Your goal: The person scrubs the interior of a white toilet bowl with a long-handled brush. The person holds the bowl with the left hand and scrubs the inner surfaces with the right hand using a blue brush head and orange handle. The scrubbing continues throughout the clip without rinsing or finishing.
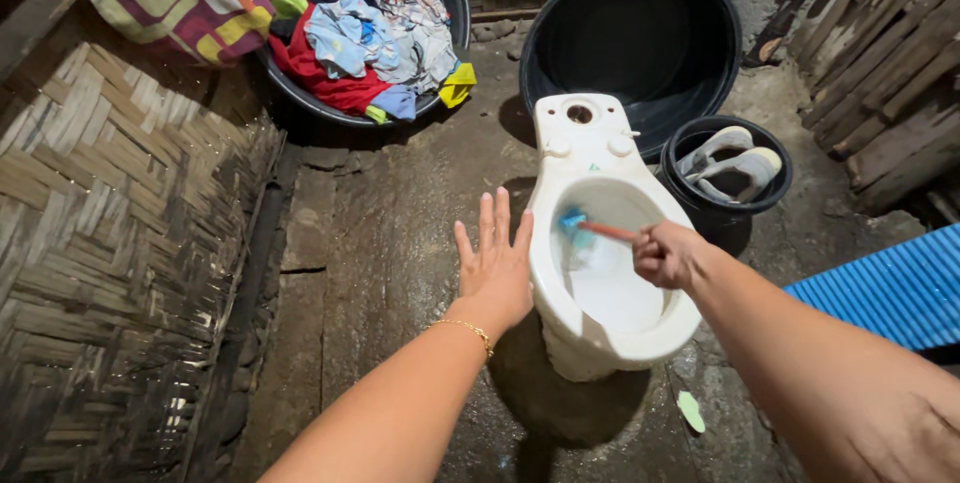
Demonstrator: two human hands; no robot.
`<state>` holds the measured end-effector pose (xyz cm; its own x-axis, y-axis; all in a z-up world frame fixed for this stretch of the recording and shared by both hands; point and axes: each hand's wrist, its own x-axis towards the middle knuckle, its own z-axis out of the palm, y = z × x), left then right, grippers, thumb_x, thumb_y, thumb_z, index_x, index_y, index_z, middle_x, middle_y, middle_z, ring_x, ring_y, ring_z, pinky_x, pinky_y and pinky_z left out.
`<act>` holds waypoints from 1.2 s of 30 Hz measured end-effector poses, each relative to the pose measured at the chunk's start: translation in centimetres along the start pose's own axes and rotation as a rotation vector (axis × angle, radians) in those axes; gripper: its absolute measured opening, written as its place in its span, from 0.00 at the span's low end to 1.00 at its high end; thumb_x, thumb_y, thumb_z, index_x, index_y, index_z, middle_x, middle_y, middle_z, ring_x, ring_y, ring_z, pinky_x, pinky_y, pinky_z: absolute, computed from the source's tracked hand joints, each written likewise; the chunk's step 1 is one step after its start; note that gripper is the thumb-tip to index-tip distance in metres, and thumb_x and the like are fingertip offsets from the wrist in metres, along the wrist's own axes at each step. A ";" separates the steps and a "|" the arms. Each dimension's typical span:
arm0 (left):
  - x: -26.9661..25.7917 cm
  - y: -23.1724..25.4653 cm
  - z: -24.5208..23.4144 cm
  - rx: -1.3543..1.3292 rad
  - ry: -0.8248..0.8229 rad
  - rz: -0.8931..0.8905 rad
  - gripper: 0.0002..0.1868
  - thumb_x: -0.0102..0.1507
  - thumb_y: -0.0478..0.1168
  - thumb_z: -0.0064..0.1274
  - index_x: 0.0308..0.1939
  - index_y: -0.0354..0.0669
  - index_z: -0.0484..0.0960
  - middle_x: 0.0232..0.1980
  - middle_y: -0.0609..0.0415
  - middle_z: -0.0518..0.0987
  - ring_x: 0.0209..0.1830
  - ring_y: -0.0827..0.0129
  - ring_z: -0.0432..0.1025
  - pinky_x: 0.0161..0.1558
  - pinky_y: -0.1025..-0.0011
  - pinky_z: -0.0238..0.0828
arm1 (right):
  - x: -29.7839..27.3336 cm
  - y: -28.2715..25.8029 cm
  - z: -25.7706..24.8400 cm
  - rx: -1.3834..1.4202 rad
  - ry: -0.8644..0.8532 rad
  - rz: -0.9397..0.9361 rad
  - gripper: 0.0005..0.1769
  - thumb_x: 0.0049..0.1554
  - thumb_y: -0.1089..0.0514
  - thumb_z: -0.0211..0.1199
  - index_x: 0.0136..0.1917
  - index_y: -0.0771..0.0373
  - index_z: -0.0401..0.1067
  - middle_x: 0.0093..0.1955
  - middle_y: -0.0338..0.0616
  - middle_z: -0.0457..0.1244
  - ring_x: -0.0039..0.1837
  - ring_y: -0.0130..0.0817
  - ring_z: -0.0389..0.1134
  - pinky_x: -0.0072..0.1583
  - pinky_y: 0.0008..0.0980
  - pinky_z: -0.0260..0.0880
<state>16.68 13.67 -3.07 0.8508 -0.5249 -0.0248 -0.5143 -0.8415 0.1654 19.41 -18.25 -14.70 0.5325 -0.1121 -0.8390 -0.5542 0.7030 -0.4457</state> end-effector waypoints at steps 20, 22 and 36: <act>0.1 3.4 -1.1 0.024 0.055 0.030 0.52 0.56 0.41 0.60 0.79 0.47 0.47 0.83 0.38 0.30 0.83 0.47 0.22 0.74 0.35 0.26 | -11.8 1.6 -4.6 -1.920 0.687 -0.397 0.19 0.58 0.49 0.64 0.60 0.59 0.80 0.59 0.52 0.70 0.63 0.47 0.72 0.60 0.44 0.74; -0.1 3.5 -0.8 0.025 0.040 0.029 0.51 0.56 0.40 0.59 0.79 0.48 0.47 0.83 0.38 0.29 0.83 0.47 0.21 0.74 0.35 0.25 | -11.2 3.1 -4.1 -1.630 0.331 -0.550 0.20 0.53 0.53 0.68 0.57 0.63 0.79 0.52 0.50 0.72 0.53 0.41 0.73 0.53 0.42 0.74; 0.2 4.1 -1.2 0.080 0.000 0.055 0.51 0.55 0.38 0.57 0.79 0.46 0.48 0.83 0.37 0.30 0.83 0.46 0.21 0.73 0.35 0.24 | -5.7 -0.5 -0.6 0.072 0.006 -0.044 0.13 0.66 0.51 0.47 0.40 0.54 0.64 0.26 0.26 0.49 0.24 0.18 0.45 0.26 0.18 0.39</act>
<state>14.83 10.26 -1.21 0.8211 -0.5705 -0.0175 -0.5672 -0.8190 0.0874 16.23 -18.38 -9.86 0.5515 -0.1479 -0.8210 -0.4830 0.7458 -0.4588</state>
